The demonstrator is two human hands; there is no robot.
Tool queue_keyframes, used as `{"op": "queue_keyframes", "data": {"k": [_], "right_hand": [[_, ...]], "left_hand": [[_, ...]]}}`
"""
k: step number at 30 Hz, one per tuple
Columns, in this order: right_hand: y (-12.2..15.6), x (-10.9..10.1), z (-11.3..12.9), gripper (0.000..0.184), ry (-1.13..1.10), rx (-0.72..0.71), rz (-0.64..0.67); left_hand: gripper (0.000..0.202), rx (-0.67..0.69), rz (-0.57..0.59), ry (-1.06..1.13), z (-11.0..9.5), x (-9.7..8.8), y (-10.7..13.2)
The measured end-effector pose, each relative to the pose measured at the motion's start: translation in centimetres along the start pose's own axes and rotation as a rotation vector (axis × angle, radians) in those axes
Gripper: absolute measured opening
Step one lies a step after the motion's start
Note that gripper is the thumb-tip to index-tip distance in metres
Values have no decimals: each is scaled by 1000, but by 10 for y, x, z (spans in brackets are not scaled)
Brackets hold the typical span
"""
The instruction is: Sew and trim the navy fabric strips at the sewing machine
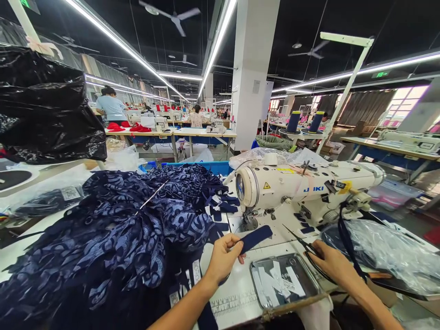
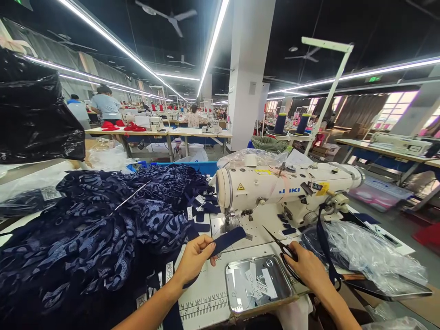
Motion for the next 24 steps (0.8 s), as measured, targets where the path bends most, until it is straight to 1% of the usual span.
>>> {"op": "queue_keyframes", "data": {"k": [2, 4, 6, 7, 8, 9, 10, 11, 12, 13, 15, 16, 17, 18, 19, 21, 22, 24], "right_hand": [[-8, 7, -2, 14, 149, -32, -29], [-12, 10, 1, 16, 270, -68, -57], [-13, 9, 9, 19, 347, -85, -95], [-13, 7, 16, 21, 350, -93, -139], [-11, 5, 24, 22, 308, -107, -199], [-8, 3, 34, 23, 216, -131, -253], [-5, 0, 47, 25, 73, -159, -293], [-1, -1, 61, 28, -134, -204, -296], [3, -2, 75, 32, -345, -235, -206], [7, -2, 91, 34, -532, -236, -82], [16, -3, 119, 35, -837, -282, 222], [21, -3, 130, 33, -909, -304, 319], [25, -5, 138, 27, -915, -312, 353], [29, -8, 143, 23, -880, -328, 327], [32, -11, 145, 25, -836, -346, 251], [38, -19, 146, 29, -788, -409, 66], [40, -23, 146, 29, -812, -447, -5], [43, -28, 145, 29, -921, -493, -57]], "left_hand": [[28, 3, -3, 8, 0, -1, -1], [28, 9, -11, 14, -1, -3, -1], [27, 15, -18, 7, -2, -3, -1], [26, 18, -20, -4, -2, -3, -1], [25, 24, -25, -18, -3, -3, 0], [24, 30, -31, -34, -4, -2, 1], [22, 39, -40, -52, -5, -1, 2], [21, 51, -50, -72, -6, 0, 3], [19, 65, -60, -95, -6, 1, 4], [18, 79, -68, -120, -7, 1, 5], [16, 111, -79, -178, -8, 1, 6], [15, 134, -85, -217, -8, 1, 6], [15, 165, -93, -266, -8, -1, 6], [15, 211, -102, -332, -7, -2, 6], [16, 278, -110, -411, -7, -4, 6], [15, 467, -104, -588, -6, -7, 7], [15, 575, -80, -672, -5, -8, 8], [15, 774, -12, -808, -3, -8, 9]]}}
Point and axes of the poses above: each hand's wrist, its own y-axis away from the middle knuckle, its own x-axis out of the palm, z = x × y, the point moved 1 cm from there along -y, towards the middle knuckle, and after that the axes turned 7 degrees about y, right-handed, at the moved point
